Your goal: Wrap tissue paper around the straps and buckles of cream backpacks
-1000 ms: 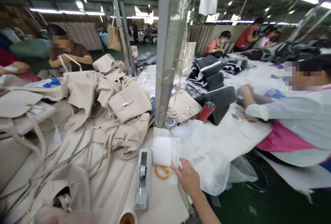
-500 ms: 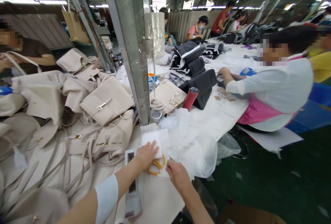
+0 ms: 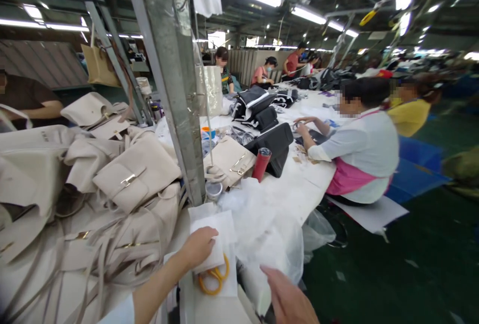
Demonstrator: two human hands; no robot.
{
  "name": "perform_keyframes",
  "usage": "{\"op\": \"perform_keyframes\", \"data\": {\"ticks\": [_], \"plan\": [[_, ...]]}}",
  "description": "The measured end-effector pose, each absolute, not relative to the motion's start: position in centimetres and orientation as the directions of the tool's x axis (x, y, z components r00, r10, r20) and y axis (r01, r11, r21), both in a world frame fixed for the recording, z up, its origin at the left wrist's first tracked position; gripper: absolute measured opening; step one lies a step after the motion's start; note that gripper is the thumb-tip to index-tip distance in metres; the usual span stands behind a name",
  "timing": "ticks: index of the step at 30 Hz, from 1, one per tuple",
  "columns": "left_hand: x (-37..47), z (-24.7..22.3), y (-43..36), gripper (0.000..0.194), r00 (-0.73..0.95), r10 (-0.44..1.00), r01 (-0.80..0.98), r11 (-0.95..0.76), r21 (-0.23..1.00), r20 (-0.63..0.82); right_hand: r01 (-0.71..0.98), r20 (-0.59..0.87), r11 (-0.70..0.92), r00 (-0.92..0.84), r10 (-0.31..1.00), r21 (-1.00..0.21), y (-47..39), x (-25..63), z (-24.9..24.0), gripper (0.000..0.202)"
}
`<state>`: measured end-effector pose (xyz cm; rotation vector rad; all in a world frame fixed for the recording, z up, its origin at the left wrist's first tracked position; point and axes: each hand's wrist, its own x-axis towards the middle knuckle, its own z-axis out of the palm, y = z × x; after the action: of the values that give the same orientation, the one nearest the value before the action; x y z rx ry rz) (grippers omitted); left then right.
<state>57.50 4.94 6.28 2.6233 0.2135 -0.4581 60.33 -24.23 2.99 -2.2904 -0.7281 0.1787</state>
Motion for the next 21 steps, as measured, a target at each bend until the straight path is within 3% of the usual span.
{"op": "perform_keyframes", "data": {"ticks": [4, 6, 8, 10, 13, 18, 21], "plan": [[60.5, 7.4, 1.4, 0.044, 0.968, 0.129, 0.222, -0.835, 0.504, -0.214, 0.173, 0.088, -0.610, 0.982, 0.167, -0.773, -17.5, 66.0, 4.7, 0.054], [61.7, 7.3, -0.8, 0.048, 0.972, 0.144, 0.224, -0.807, 0.547, -0.186, 0.109, 0.080, -0.633, 0.994, 0.075, -0.767, -15.2, 68.0, 4.7, 0.059], [62.7, 6.6, -2.6, 0.045, 0.967, 0.178, 0.253, -0.769, 0.587, -0.183, 0.148, 0.095, -0.636, 0.988, 0.118, -0.757, -13.7, 69.1, 4.4, 0.044], [63.5, 5.5, -3.4, 0.035, 0.952, 0.247, 0.304, -0.712, 0.633, -0.180, 0.257, 0.135, -0.587, 0.960, 0.244, -0.768, -12.7, 69.2, 4.0, 0.029], [64.4, 3.7, -2.8, 0.022, 0.913, 0.366, 0.375, -0.580, 0.723, -0.180, 0.387, 0.206, -0.484, 0.900, 0.385, -0.785, -11.8, 68.1, 3.4, 0.027], [65.4, 2.3, 0.9, 0.035, 0.863, 0.451, 0.397, -0.330, 0.857, -0.226, 0.397, 0.274, -0.292, 0.883, 0.382, -0.870, -12.3, 67.6, 2.9, 0.031], [65.4, 3.2, 1.9, 0.050, 0.875, 0.445, 0.341, -0.284, 0.896, -0.192, 0.356, 0.263, -0.276, 0.909, 0.322, -0.893, -12.6, 68.1, 4.4, 0.030]]}}
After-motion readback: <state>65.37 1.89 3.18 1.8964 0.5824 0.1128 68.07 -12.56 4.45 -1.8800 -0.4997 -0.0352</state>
